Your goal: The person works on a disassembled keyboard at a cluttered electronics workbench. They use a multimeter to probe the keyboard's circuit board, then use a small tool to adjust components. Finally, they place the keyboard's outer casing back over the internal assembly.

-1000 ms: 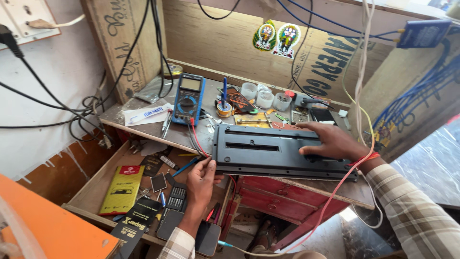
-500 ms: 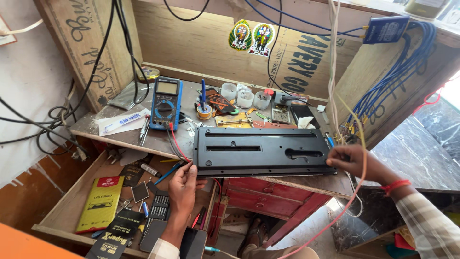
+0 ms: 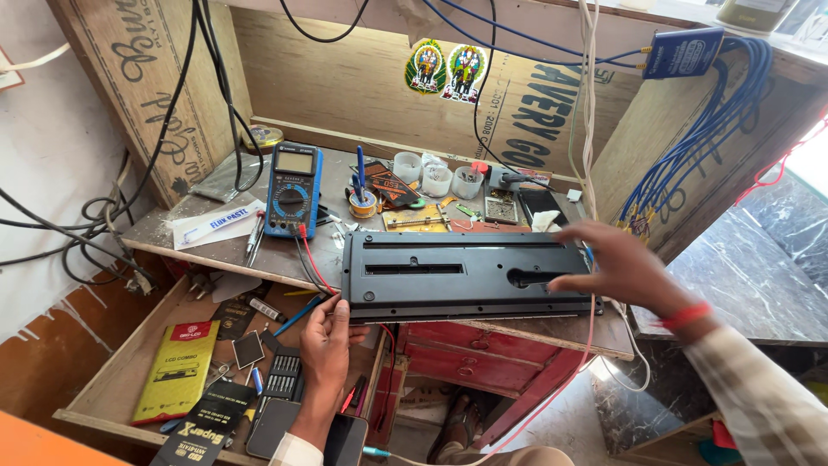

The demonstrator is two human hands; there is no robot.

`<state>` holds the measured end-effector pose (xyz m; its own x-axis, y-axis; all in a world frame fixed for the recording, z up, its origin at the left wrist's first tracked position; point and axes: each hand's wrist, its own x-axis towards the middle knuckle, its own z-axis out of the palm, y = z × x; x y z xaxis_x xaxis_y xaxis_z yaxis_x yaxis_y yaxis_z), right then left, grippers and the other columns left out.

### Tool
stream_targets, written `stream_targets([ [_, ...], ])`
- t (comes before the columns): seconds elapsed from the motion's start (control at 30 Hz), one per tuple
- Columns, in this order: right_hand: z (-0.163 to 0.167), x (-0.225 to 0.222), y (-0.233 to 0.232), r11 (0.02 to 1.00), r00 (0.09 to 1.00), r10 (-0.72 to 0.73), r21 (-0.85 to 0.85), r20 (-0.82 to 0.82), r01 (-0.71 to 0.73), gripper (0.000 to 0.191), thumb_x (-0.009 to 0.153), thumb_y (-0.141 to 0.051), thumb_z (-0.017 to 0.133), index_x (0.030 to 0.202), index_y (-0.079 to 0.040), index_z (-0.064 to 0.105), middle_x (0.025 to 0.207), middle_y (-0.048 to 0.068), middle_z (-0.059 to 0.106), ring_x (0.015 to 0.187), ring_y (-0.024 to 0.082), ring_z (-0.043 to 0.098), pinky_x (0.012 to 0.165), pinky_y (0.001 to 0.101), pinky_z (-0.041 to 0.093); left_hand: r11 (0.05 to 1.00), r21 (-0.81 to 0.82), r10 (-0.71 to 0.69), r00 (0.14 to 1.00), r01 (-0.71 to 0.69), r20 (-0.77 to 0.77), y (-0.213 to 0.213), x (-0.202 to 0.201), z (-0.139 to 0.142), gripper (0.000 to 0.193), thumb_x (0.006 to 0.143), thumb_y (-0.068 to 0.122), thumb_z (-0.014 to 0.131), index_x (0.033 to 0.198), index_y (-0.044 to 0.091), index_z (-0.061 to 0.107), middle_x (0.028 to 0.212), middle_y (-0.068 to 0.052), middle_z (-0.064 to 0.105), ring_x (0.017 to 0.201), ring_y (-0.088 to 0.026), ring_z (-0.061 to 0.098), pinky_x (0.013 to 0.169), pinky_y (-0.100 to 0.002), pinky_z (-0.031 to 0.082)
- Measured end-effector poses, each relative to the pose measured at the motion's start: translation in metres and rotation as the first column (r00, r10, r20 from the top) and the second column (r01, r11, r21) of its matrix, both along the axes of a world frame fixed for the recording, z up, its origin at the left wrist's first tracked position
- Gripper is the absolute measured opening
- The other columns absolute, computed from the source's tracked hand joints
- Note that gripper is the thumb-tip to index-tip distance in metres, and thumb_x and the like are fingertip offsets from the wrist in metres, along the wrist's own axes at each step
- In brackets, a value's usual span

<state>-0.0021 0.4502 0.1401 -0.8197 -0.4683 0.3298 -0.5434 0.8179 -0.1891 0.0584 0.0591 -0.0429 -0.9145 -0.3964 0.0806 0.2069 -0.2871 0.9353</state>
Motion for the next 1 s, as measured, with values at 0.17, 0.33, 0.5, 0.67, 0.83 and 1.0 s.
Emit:
stream_targets([
  [0.17, 0.004, -0.015, -0.077, 0.956, 0.977, 0.05, 0.273, 0.206, -0.106, 0.144, 0.04, -0.052, 0.099, 0.16, -0.013, 0.031, 0.159, 0.017, 0.039, 0.129, 0.037, 0.052, 0.105, 0.0448, 0.045, 0.999, -0.054, 0.003, 1.0, -0.002, 0.007, 0.005, 0.007, -0.005, 0.048, 0.101, 0.033, 0.057, 0.136, 0.001, 0.06, 0.096, -0.011, 0.076, 0.069, -0.016, 0.075, 0.059, -0.026, 0.06],
  [0.33, -0.001, -0.031, -0.099, 0.914, 0.948, 0.206, 0.298, 0.243, -0.275, 0.135, 0.039, -0.053, 0.099, 0.152, -0.011, 0.037, 0.153, 0.015, 0.043, 0.138, 0.036, 0.048, 0.112, 0.0417, 0.041, 0.996, -0.088, -0.03, 0.999, 0.028, -0.014, 0.004, 0.014, -0.007, 0.051, 0.099, 0.032, 0.057, 0.145, 0.009, 0.056, 0.102, -0.006, 0.076, 0.068, -0.015, 0.074, 0.057, -0.026, 0.057],
  [0.5, -0.009, -0.03, -0.098, 0.904, 0.949, 0.226, 0.316, 0.221, -0.288, 0.122, 0.042, -0.049, 0.098, 0.146, -0.014, 0.044, 0.153, 0.014, 0.043, 0.136, 0.035, 0.048, 0.109, 0.0453, 0.04, 0.993, -0.093, -0.071, 0.997, 0.07, -0.014, 0.002, 0.019, -0.009, 0.051, 0.1, 0.027, 0.058, 0.149, 0.013, 0.054, 0.104, -0.007, 0.074, 0.069, -0.014, 0.074, 0.058, -0.025, 0.057],
  [0.67, -0.003, -0.014, -0.103, 0.922, 0.959, 0.177, 0.305, 0.22, -0.24, 0.121, 0.045, -0.046, 0.097, 0.148, -0.015, 0.04, 0.148, 0.016, 0.044, 0.129, 0.038, 0.051, 0.103, 0.0467, 0.045, 0.994, -0.083, -0.079, 0.996, 0.077, -0.028, 0.001, 0.022, -0.006, 0.05, 0.1, 0.025, 0.056, 0.149, 0.013, 0.054, 0.105, -0.006, 0.072, 0.069, -0.013, 0.074, 0.058, -0.026, 0.057],
  [0.83, 0.024, -0.003, -0.111, 0.935, 0.97, 0.067, 0.326, 0.233, -0.142, 0.127, 0.044, -0.05, 0.094, 0.154, -0.022, 0.037, 0.152, 0.013, 0.042, 0.115, 0.041, 0.063, 0.098, 0.0483, 0.051, 0.994, -0.099, -0.051, 0.999, 0.05, -0.003, -0.004, 0.025, -0.002, 0.047, 0.102, 0.03, 0.051, 0.145, 0.011, 0.058, 0.106, -0.006, 0.075, 0.074, -0.014, 0.074, 0.06, -0.025, 0.057],
  [1.0, 0.052, 0.015, -0.124, 0.926, 0.97, 0.205, 0.296, 0.129, -0.235, 0.133, 0.04, -0.05, 0.098, 0.154, -0.024, 0.037, 0.153, 0.015, 0.038, 0.117, 0.045, 0.059, 0.095, 0.0506, 0.049, 0.99, -0.08, 0.116, 0.993, -0.117, -0.012, -0.018, 0.026, -0.001, 0.042, 0.106, 0.035, 0.051, 0.132, 0.004, 0.066, 0.108, -0.004, 0.072, 0.089, -0.01, 0.067, 0.068, -0.025, 0.055],
])
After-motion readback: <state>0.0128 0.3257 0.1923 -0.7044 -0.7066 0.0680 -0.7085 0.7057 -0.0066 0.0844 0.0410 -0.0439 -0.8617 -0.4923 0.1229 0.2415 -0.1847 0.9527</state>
